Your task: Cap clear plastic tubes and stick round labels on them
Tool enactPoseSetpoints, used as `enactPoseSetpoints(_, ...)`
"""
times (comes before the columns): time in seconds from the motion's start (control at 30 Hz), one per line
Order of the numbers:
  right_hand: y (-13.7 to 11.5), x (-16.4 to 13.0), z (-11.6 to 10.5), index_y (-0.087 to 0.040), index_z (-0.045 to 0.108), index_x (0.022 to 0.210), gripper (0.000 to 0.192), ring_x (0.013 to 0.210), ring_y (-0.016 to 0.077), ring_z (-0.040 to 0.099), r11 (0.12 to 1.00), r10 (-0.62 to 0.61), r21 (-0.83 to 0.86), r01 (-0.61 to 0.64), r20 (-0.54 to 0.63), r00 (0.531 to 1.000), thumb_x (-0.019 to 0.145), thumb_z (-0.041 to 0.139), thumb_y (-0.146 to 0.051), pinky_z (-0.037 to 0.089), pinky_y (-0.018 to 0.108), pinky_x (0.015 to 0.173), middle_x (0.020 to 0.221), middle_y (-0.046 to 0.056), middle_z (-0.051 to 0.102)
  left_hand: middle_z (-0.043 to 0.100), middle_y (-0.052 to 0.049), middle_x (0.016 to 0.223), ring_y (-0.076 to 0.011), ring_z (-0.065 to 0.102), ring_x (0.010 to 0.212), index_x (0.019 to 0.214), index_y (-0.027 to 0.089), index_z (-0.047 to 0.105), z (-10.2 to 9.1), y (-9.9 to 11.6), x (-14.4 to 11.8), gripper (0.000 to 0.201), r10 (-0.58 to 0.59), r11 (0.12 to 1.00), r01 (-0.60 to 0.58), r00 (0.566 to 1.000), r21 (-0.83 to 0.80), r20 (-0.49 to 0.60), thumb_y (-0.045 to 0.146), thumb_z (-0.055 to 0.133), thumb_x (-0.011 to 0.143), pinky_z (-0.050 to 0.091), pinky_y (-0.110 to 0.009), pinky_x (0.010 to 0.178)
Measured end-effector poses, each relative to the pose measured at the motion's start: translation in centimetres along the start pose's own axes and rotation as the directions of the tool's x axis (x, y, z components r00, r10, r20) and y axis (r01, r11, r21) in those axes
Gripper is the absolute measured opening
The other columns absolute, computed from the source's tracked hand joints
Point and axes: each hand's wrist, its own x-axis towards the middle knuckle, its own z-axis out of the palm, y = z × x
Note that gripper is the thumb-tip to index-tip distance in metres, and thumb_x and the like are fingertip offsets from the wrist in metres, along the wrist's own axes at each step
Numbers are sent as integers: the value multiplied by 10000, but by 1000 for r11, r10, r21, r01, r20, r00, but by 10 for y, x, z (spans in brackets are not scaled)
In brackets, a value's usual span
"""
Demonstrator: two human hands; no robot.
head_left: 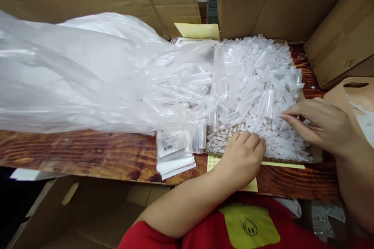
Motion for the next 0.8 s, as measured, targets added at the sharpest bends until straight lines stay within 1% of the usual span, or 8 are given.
enactPoseSetpoints(0.13, -18, 2, -13, -259, 647, 964, 39, 737, 202, 623, 981, -84, 185, 56, 150, 985, 989, 629, -235, 461, 374, 712, 813, 11, 680, 696, -118, 1041, -250, 589, 897, 1177, 109, 649, 2, -2, 2, 242, -97, 995, 97, 995, -3, 1, 112, 510, 979, 512, -398, 755)
enactPoseSetpoints(0.27, -32, 3, -11, -217, 623, 883, 156, 697, 173, 596, 971, -197, 182, 153, 256, 946, 1025, 559, -236, 464, 345, 706, 759, 5, 634, 703, -123, 1051, -270, 603, 930, 1195, 95, 661, -11, -1, 2, 247, -168, 984, 167, 986, -63, -11, 154, 527, 996, 541, -422, 809)
enactPoseSetpoints(0.4, -36, 6, -5, -185, 642, 895, 202, 724, 181, 597, 959, -284, 79, 273, 257, 924, 1041, 503, -191, 442, 341, 724, 783, 32, 646, 688, -98, 932, -254, 640, 896, 952, 132, 702, -51, -4, -10, 161, -264, 943, 267, 964, -197, 46, 223, 578, 1002, 546, -395, 821)
enactPoseSetpoints(0.47, -36, 9, -6, -174, 653, 896, 226, 743, 194, 595, 948, -314, 23, 318, 251, 916, 1049, 487, -187, 426, 347, 723, 795, 51, 654, 681, -68, 899, -215, 656, 846, 982, 153, 712, -79, -10, -18, 132, -304, 919, 313, 950, -242, 76, 218, 599, 997, 539, -339, 766)
enactPoseSetpoints(0.57, -35, 16, -12, -179, 651, 874, 254, 751, 204, 578, 933, -341, -26, 358, 253, 906, 1052, 469, -182, 404, 355, 716, 807, 64, 659, 697, -48, 950, -176, 672, 851, 1034, 193, 725, -121, -26, -21, 122, -318, 922, 292, 946, -253, -67, 221, 613, 992, 526, -284, 761)
enactPoseSetpoints(0.67, -39, 21, -17, -193, 635, 841, 258, 734, 199, 535, 923, -356, -56, 381, 257, 898, 1039, 471, -167, 386, 352, 714, 792, 55, 642, 695, -55, 970, -224, 662, 950, 972, 225, 746, -148, -51, -13, 134, -341, 940, 321, 907, -118, -247, 324, 656, 961, 510, -347, 888)
enactPoseSetpoints(0.73, -45, 22, -15, -189, 620, 822, 263, 723, 192, 504, 915, -372, -60, 400, 264, 890, 1034, 468, -156, 373, 341, 712, 772, 48, 612, 675, -71, 992, -290, 633, 1014, 943, 226, 753, -151, -71, -5, 290, -333, 940, 321, 936, -112, -113, 458, 815, 780, 486, -441, 983)
enactPoseSetpoints(0.8, -51, 22, -8, -182, 606, 814, 262, 723, 189, 481, 908, -387, -55, 416, 276, 880, 1021, 458, -122, 358, 330, 713, 768, 41, 581, 663, -97, 1064, -337, 613, 1058, 988, 208, 735, -144, -89, 0, 488, -336, 933, 342, 939, -109, 67, 488, 901, 624, 476, -502, 1008)
